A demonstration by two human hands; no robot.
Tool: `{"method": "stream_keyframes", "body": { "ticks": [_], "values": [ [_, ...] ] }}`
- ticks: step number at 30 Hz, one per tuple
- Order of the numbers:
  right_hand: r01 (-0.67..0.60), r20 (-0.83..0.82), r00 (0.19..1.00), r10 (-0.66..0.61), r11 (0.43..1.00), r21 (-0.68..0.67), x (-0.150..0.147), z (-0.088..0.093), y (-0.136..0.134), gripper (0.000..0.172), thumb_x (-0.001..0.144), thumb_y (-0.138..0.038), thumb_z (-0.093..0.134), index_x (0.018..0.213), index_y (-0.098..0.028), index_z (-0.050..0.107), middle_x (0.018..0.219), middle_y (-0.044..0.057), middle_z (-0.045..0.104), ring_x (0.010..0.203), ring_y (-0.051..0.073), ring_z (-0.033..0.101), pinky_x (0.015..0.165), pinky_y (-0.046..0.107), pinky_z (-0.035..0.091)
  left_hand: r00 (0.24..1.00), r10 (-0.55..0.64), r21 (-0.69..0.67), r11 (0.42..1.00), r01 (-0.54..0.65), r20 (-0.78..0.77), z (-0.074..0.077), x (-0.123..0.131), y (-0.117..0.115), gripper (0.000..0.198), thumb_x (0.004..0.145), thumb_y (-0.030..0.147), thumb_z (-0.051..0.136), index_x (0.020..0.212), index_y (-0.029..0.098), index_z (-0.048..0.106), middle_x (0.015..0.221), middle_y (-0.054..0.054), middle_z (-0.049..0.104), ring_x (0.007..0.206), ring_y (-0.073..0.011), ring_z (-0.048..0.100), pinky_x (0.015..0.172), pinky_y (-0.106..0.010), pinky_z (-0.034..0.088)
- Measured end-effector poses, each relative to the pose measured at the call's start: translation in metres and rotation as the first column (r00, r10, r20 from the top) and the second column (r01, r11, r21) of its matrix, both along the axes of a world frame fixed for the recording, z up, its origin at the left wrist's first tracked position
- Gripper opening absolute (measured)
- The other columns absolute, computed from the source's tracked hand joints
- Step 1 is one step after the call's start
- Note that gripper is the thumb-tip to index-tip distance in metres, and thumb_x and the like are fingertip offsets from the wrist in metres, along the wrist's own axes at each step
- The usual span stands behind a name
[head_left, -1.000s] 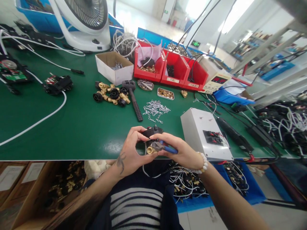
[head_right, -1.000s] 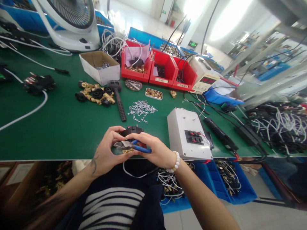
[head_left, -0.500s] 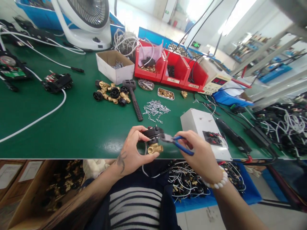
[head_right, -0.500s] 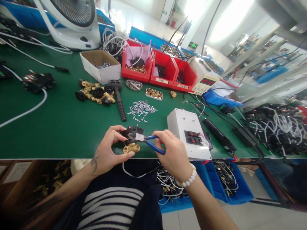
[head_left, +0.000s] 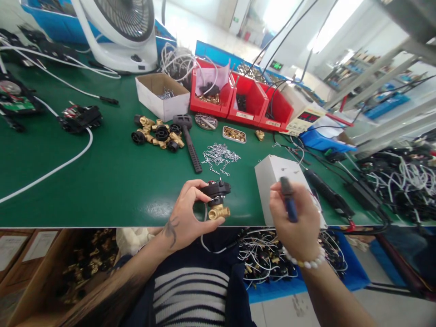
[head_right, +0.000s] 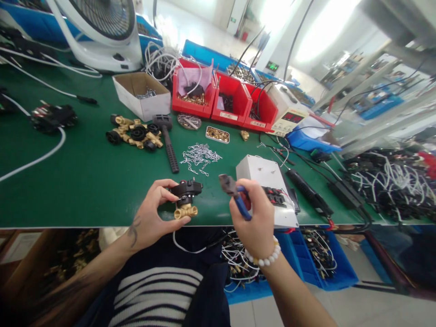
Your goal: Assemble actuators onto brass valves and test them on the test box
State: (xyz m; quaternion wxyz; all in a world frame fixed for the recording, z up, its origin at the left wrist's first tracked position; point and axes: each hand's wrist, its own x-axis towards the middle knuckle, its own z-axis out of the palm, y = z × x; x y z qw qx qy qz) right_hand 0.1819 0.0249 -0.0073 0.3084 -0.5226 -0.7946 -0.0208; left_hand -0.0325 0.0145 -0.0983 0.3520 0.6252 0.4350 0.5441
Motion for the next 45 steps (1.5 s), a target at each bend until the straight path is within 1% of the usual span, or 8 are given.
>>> {"method": "stream_keyframes", "body": {
  "ticks": [4, 9, 14, 19, 23, 28, 33, 45],
  "values": [
    [-0.105, 0.296, 0.938, 0.182, 0.961, -0.256, 0.003, -0.002, 0.003, 0.021, 0.083, -0.007, 0.048, 0.093, -0.02, 0.061, 0.075, 0.004, 0.063, 0.059, 0.017, 0.057, 0.053, 0.029, 0.041, 1.0, 0.018, 0.023, 1.0, -0.017, -0.026, 0.0, 0.0, -0.001, 0.036, 0.069, 0.023, 0.083, 0.091, 0.02, 0.054, 0.12, -0.009, 0.056, 0.115, -0.0251, 0.059, 0.099, -0.047, 0.052],
    [0.041, -0.04, 0.999, -0.037, 0.993, 0.107, 0.007, -0.002, 0.003, 0.016, 0.088, -0.014, 0.054, 0.102, -0.022, 0.057, 0.083, 0.003, 0.063, 0.065, 0.016, 0.058, 0.06, 0.029, 0.045, 0.999, 0.009, 0.026, 1.0, -0.008, -0.035, 0.0, 0.001, 0.0, 0.035, 0.071, 0.024, 0.082, 0.092, 0.02, 0.054, 0.121, -0.009, 0.055, 0.114, -0.0246, 0.059, 0.098, -0.046, 0.052],
    [-0.178, 0.287, 0.93, 0.231, 0.964, -0.199, 0.002, -0.007, 0.005, 0.02, 0.085, -0.007, 0.044, 0.089, -0.021, 0.059, 0.071, 0.002, 0.06, 0.056, 0.016, 0.055, 0.051, 0.028, 0.039, 0.999, 0.018, 0.032, 0.999, -0.017, -0.033, 0.0, 0.001, 0.002, 0.035, 0.069, 0.023, 0.082, 0.091, 0.019, 0.055, 0.12, -0.01, 0.055, 0.114, -0.0259, 0.059, 0.097, -0.047, 0.052],
    [-0.02, 0.017, 1.0, 0.019, 0.999, 0.026, 0.002, -0.001, 0.006, 0.013, 0.087, -0.014, 0.052, 0.097, -0.02, 0.057, 0.077, 0.001, 0.061, 0.06, 0.014, 0.056, 0.057, 0.026, 0.044, 0.999, 0.017, 0.032, 0.999, -0.016, -0.039, 0.001, 0.001, 0.002, 0.035, 0.069, 0.023, 0.082, 0.089, 0.019, 0.054, 0.119, -0.01, 0.056, 0.114, -0.025, 0.059, 0.098, -0.047, 0.052],
    [-0.067, 0.35, 0.924, 0.155, 0.966, -0.25, 0.003, 0.0, 0.007, 0.02, 0.081, -0.006, 0.049, 0.091, -0.02, 0.06, 0.073, 0.002, 0.062, 0.056, 0.015, 0.054, 0.052, 0.027, 0.037, 0.999, 0.017, 0.05, 0.999, -0.015, -0.039, -0.001, 0.002, 0.002, 0.036, 0.069, 0.023, 0.082, 0.091, 0.02, 0.054, 0.119, -0.009, 0.055, 0.114, -0.0249, 0.059, 0.097, -0.046, 0.053],
    [0.005, 0.108, 0.994, -0.012, 0.998, 0.065, 0.006, 0.004, 0.006, 0.014, 0.09, -0.013, 0.05, 0.099, -0.02, 0.058, 0.082, 0.003, 0.063, 0.066, 0.016, 0.058, 0.061, 0.027, 0.044, 0.999, 0.017, 0.049, 0.999, -0.015, -0.037, -0.003, 0.001, 0.002, 0.035, 0.071, 0.024, 0.082, 0.091, 0.02, 0.054, 0.121, -0.009, 0.054, 0.115, -0.0254, 0.059, 0.097, -0.047, 0.052],
    [-0.098, 0.382, 0.909, 0.166, 0.977, -0.192, 0.002, -0.002, 0.007, 0.022, 0.081, -0.006, 0.048, 0.092, -0.02, 0.061, 0.074, 0.002, 0.062, 0.058, 0.015, 0.055, 0.053, 0.027, 0.038, 0.999, 0.03, 0.043, 0.999, -0.029, -0.036, -0.002, 0.001, 0.001, 0.035, 0.071, 0.024, 0.081, 0.09, 0.02, 0.053, 0.12, -0.009, 0.055, 0.113, -0.0257, 0.06, 0.097, -0.049, 0.053],
    [-0.106, 0.177, 0.977, 0.116, 0.992, -0.064, 0.0, -0.003, 0.007, 0.018, 0.088, -0.01, 0.046, 0.096, -0.02, 0.059, 0.078, 0.003, 0.061, 0.06, 0.015, 0.054, 0.057, 0.028, 0.04, 0.998, 0.041, 0.044, 0.998, -0.039, -0.049, 0.001, 0.001, 0.002, 0.034, 0.07, 0.023, 0.082, 0.088, 0.021, 0.053, 0.118, -0.008, 0.056, 0.113, -0.0249, 0.061, 0.098, -0.048, 0.053]
  ]
}}
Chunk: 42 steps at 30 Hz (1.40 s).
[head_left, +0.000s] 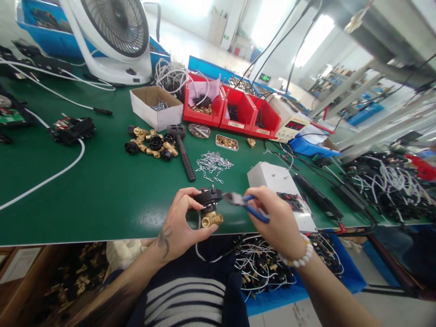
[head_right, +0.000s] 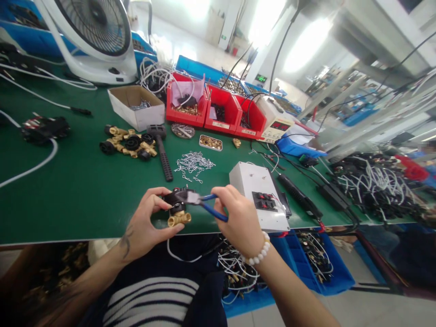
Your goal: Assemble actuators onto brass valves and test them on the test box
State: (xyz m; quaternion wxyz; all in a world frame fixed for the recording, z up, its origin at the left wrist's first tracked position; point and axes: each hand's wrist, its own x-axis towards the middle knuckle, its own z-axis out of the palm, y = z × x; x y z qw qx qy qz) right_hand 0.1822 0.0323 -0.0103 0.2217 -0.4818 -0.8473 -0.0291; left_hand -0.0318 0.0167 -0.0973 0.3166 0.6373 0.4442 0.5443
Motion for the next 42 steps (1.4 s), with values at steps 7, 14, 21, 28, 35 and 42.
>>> {"method": "stream_keyframes", "body": {
  "ticks": [7, 14, 21, 28, 35, 42],
  "values": [
    [0.005, 0.138, 0.99, 0.02, 0.983, -0.183, -0.003, -0.008, 0.001, 0.021, 0.082, -0.007, 0.047, 0.092, -0.019, 0.06, 0.076, 0.003, 0.061, 0.061, 0.015, 0.055, 0.055, 0.027, 0.039, 0.998, -0.02, -0.033, 0.999, 0.021, 0.058, -0.002, 0.001, 0.0, 0.036, 0.071, 0.024, 0.082, 0.09, 0.021, 0.052, 0.12, -0.008, 0.054, 0.112, -0.0271, 0.06, 0.097, -0.055, 0.052],
    [0.048, -0.023, 0.998, -0.052, 0.987, -0.153, -0.002, -0.011, 0.0, 0.017, 0.082, -0.01, 0.048, 0.091, -0.019, 0.06, 0.074, 0.003, 0.059, 0.059, 0.015, 0.053, 0.055, 0.027, 0.04, 0.998, -0.023, -0.028, 0.999, 0.024, 0.066, -0.004, 0.0, 0.0, 0.036, 0.071, 0.024, 0.083, 0.09, 0.021, 0.052, 0.12, -0.008, 0.054, 0.112, -0.0264, 0.06, 0.096, -0.053, 0.053],
    [-0.125, -0.283, 0.959, 0.005, 0.905, -0.407, -0.007, 0.0, -0.002, 0.026, 0.094, -0.023, 0.055, 0.118, -0.018, 0.063, 0.102, 0.008, 0.069, 0.083, 0.018, 0.065, 0.072, 0.029, 0.052, 0.999, -0.017, -0.019, 1.0, 0.018, 0.041, -0.001, 0.001, -0.001, 0.035, 0.07, 0.025, 0.082, 0.09, 0.02, 0.054, 0.119, -0.009, 0.055, 0.112, -0.0264, 0.061, 0.099, -0.05, 0.053],
    [-0.383, -0.309, 0.92, 0.243, 0.726, -0.571, -0.013, -0.014, 0.01, 0.05, 0.094, -0.026, 0.065, 0.142, -0.023, 0.053, 0.107, 0.007, 0.067, 0.09, 0.018, 0.064, 0.079, 0.033, 0.056, 0.999, -0.028, -0.026, 0.999, 0.029, 0.021, -0.001, 0.001, -0.001, 0.035, 0.071, 0.024, 0.081, 0.096, 0.021, 0.056, 0.121, -0.009, 0.054, 0.113, -0.0268, 0.061, 0.098, -0.047, 0.055],
    [-0.505, -0.411, 0.855, 0.316, 0.688, -0.521, -0.012, -0.021, 0.019, 0.033, 0.098, -0.033, 0.061, 0.127, -0.019, 0.061, 0.113, 0.009, 0.069, 0.097, 0.019, 0.064, 0.087, 0.034, 0.054, 0.997, 0.016, 0.09, 0.996, -0.009, -0.08, -0.001, 0.002, -0.002, 0.04, 0.071, 0.027, 0.086, 0.093, 0.02, 0.055, 0.119, -0.01, 0.057, 0.115, -0.0248, 0.06, 0.098, -0.042, 0.054],
    [-0.248, -0.375, 0.92, 0.117, 0.914, -0.323, -0.005, -0.01, 0.004, 0.025, 0.094, -0.023, 0.059, 0.118, -0.022, 0.064, 0.103, 0.006, 0.07, 0.076, 0.015, 0.063, 0.068, 0.029, 0.054, 0.999, -0.017, 0.025, 1.0, 0.018, -0.04, 0.002, -0.002, -0.001, 0.038, 0.069, 0.022, 0.085, 0.092, 0.02, 0.056, 0.12, -0.009, 0.058, 0.115, -0.0246, 0.061, 0.098, -0.044, 0.054]
  ]
}}
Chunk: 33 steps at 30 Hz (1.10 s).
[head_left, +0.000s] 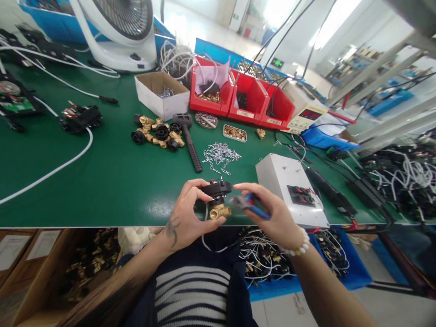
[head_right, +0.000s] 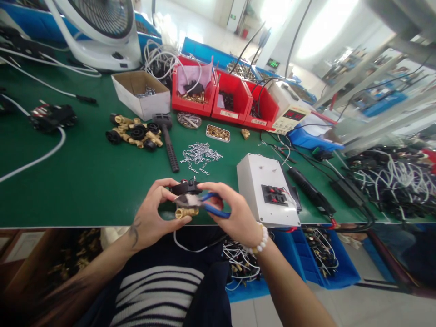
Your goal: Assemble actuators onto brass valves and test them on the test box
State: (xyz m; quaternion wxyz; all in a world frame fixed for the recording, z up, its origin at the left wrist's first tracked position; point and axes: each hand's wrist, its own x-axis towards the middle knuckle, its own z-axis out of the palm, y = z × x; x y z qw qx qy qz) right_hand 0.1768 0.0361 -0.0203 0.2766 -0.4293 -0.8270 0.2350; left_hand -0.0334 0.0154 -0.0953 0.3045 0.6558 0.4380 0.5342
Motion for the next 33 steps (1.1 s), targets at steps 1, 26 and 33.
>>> {"method": "stream_keyframes", "body": {
  "ticks": [1, 26, 33],
  "values": [
    [0.132, -0.037, 0.991, -0.129, 0.985, 0.11, 0.002, 0.001, -0.002, 0.021, 0.093, -0.02, 0.057, 0.113, -0.022, 0.064, 0.1, 0.005, 0.069, 0.075, 0.015, 0.063, 0.068, 0.029, 0.053, 1.0, -0.002, -0.012, 1.0, 0.003, 0.015, 0.0, 0.0, 0.0, 0.037, 0.068, 0.021, 0.085, 0.092, 0.02, 0.056, 0.12, -0.009, 0.058, 0.115, -0.0249, 0.061, 0.098, -0.045, 0.054],
    [0.065, 0.441, 0.881, -0.174, 0.966, 0.251, 0.005, 0.003, -0.008, 0.021, 0.086, -0.009, 0.045, 0.093, -0.019, 0.062, 0.077, 0.004, 0.065, 0.061, 0.016, 0.059, 0.056, 0.029, 0.044, 0.999, 0.011, -0.005, 1.0, -0.011, 0.044, -0.004, 0.001, 0.001, 0.037, 0.069, 0.022, 0.083, 0.092, 0.02, 0.054, 0.119, -0.009, 0.057, 0.114, -0.0244, 0.061, 0.097, -0.045, 0.054],
    [0.147, 0.28, 0.922, -0.267, 0.911, 0.384, 0.005, 0.009, -0.007, 0.019, 0.084, -0.01, 0.048, 0.094, -0.021, 0.059, 0.074, 0.002, 0.062, 0.058, 0.016, 0.056, 0.054, 0.028, 0.042, 0.998, 0.018, -0.022, 1.0, -0.017, 0.057, -0.003, 0.002, 0.001, 0.036, 0.068, 0.022, 0.083, 0.089, 0.02, 0.054, 0.119, -0.009, 0.058, 0.113, -0.0248, 0.061, 0.097, -0.047, 0.053]
  ]
}}
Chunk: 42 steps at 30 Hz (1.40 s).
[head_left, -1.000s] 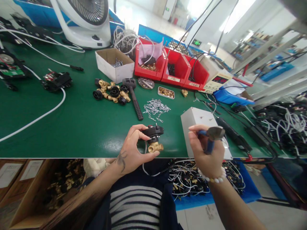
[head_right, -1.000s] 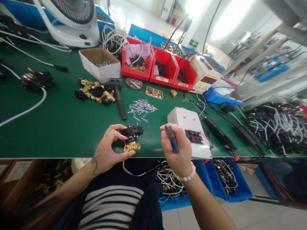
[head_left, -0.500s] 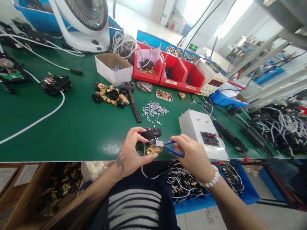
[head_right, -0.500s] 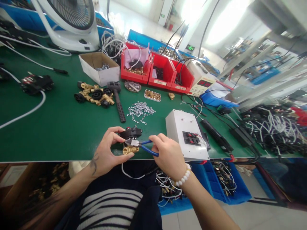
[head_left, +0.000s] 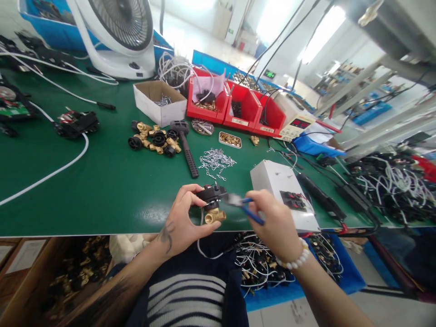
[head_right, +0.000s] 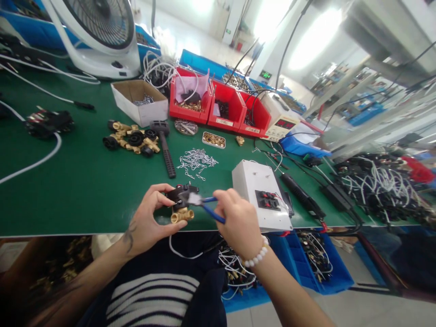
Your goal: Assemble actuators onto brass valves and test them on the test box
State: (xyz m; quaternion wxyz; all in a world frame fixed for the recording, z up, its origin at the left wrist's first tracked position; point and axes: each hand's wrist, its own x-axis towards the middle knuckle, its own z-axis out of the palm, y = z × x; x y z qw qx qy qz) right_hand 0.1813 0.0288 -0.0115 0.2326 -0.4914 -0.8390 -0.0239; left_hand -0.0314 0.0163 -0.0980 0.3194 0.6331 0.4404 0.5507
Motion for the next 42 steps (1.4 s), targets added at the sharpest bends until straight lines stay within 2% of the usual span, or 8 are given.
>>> {"method": "stream_keyframes", "body": {
  "ticks": [7, 12, 16, 21, 28, 31, 36, 42],
  "values": [
    [0.052, -0.09, 0.995, -0.05, 0.998, 0.019, 0.001, 0.0, -0.001, 0.015, 0.09, -0.014, 0.047, 0.098, -0.021, 0.059, 0.079, 0.003, 0.062, 0.063, 0.015, 0.056, 0.06, 0.028, 0.044, 1.0, 0.001, -0.001, 1.0, -0.001, 0.0, 0.0, 0.0, 0.0, 0.036, 0.069, 0.023, 0.083, 0.089, 0.02, 0.054, 0.118, -0.009, 0.057, 0.112, -0.0252, 0.061, 0.096, -0.047, 0.054],
    [-0.065, 0.202, 0.974, 0.099, 0.983, -0.171, -0.005, -0.001, -0.002, 0.021, 0.086, -0.008, 0.045, 0.092, -0.019, 0.062, 0.075, 0.004, 0.062, 0.059, 0.016, 0.055, 0.054, 0.028, 0.038, 0.999, 0.014, 0.02, 1.0, -0.013, -0.052, 0.002, 0.0, 0.0, 0.034, 0.068, 0.023, 0.083, 0.087, 0.02, 0.055, 0.117, -0.01, 0.058, 0.113, -0.0269, 0.061, 0.097, -0.049, 0.053],
    [0.03, -0.128, 0.991, -0.026, 0.999, 0.027, -0.004, 0.004, -0.002, 0.015, 0.091, -0.012, 0.048, 0.098, -0.02, 0.057, 0.08, 0.002, 0.062, 0.064, 0.014, 0.057, 0.059, 0.026, 0.043, 1.0, -0.007, -0.012, 1.0, 0.007, -0.004, 0.0, 0.0, 0.0, 0.035, 0.07, 0.024, 0.083, 0.089, 0.02, 0.054, 0.119, -0.009, 0.057, 0.111, -0.0257, 0.061, 0.096, -0.049, 0.054],
    [-0.032, 0.181, 0.982, 0.055, 0.991, -0.13, -0.001, 0.001, 0.0, 0.022, 0.084, -0.008, 0.044, 0.093, -0.018, 0.062, 0.074, 0.003, 0.061, 0.057, 0.015, 0.055, 0.053, 0.027, 0.037, 1.0, -0.002, 0.0, 1.0, 0.002, -0.007, 0.0, 0.0, 0.0, 0.036, 0.069, 0.023, 0.083, 0.09, 0.021, 0.053, 0.118, -0.007, 0.056, 0.113, -0.0258, 0.061, 0.096, -0.05, 0.054],
    [0.067, -0.004, 0.998, -0.068, 0.994, -0.089, -0.002, -0.005, -0.005, 0.018, 0.085, -0.009, 0.048, 0.094, -0.018, 0.061, 0.076, 0.003, 0.061, 0.061, 0.015, 0.055, 0.057, 0.027, 0.041, 1.0, -0.01, -0.016, 1.0, 0.01, 0.01, -0.002, -0.001, 0.001, 0.037, 0.07, 0.024, 0.083, 0.09, 0.021, 0.053, 0.12, -0.007, 0.055, 0.113, -0.026, 0.061, 0.098, -0.053, 0.053],
    [0.056, 0.092, 0.995, -0.029, 0.95, -0.307, -0.005, -0.011, -0.004, 0.022, 0.081, -0.008, 0.051, 0.096, -0.017, 0.065, 0.083, 0.006, 0.066, 0.066, 0.018, 0.059, 0.059, 0.029, 0.044, 1.0, -0.007, -0.019, 1.0, 0.007, 0.024, -0.004, -0.001, 0.001, 0.037, 0.071, 0.025, 0.083, 0.09, 0.022, 0.052, 0.12, -0.007, 0.055, 0.113, -0.0263, 0.06, 0.099, -0.054, 0.052],
    [-0.215, -0.335, 0.941, 0.052, 0.855, -0.472, -0.009, -0.007, 0.001, 0.036, 0.093, -0.031, 0.061, 0.128, -0.021, 0.061, 0.113, 0.009, 0.068, 0.094, 0.02, 0.065, 0.081, 0.031, 0.054, 0.999, -0.028, -0.03, 0.999, 0.029, 0.029, -0.003, 0.0, 0.0, 0.035, 0.073, 0.027, 0.082, 0.092, 0.021, 0.053, 0.12, -0.008, 0.054, 0.114, -0.0265, 0.059, 0.099, -0.053, 0.052],
    [-0.438, -0.377, 0.889, 0.26, 0.724, -0.533, -0.01, -0.021, 0.012, 0.045, 0.097, -0.036, 0.06, 0.139, -0.02, 0.057, 0.1, 0.007, 0.066, 0.079, 0.017, 0.061, 0.075, 0.032, 0.055, 0.999, -0.037, -0.023, 0.999, 0.037, -0.025, 0.001, 0.001, -0.001, 0.032, 0.075, 0.026, 0.078, 0.095, 0.021, 0.054, 0.12, -0.009, 0.053, 0.114, -0.0269, 0.06, 0.099, -0.051, 0.053]
  ]
}}
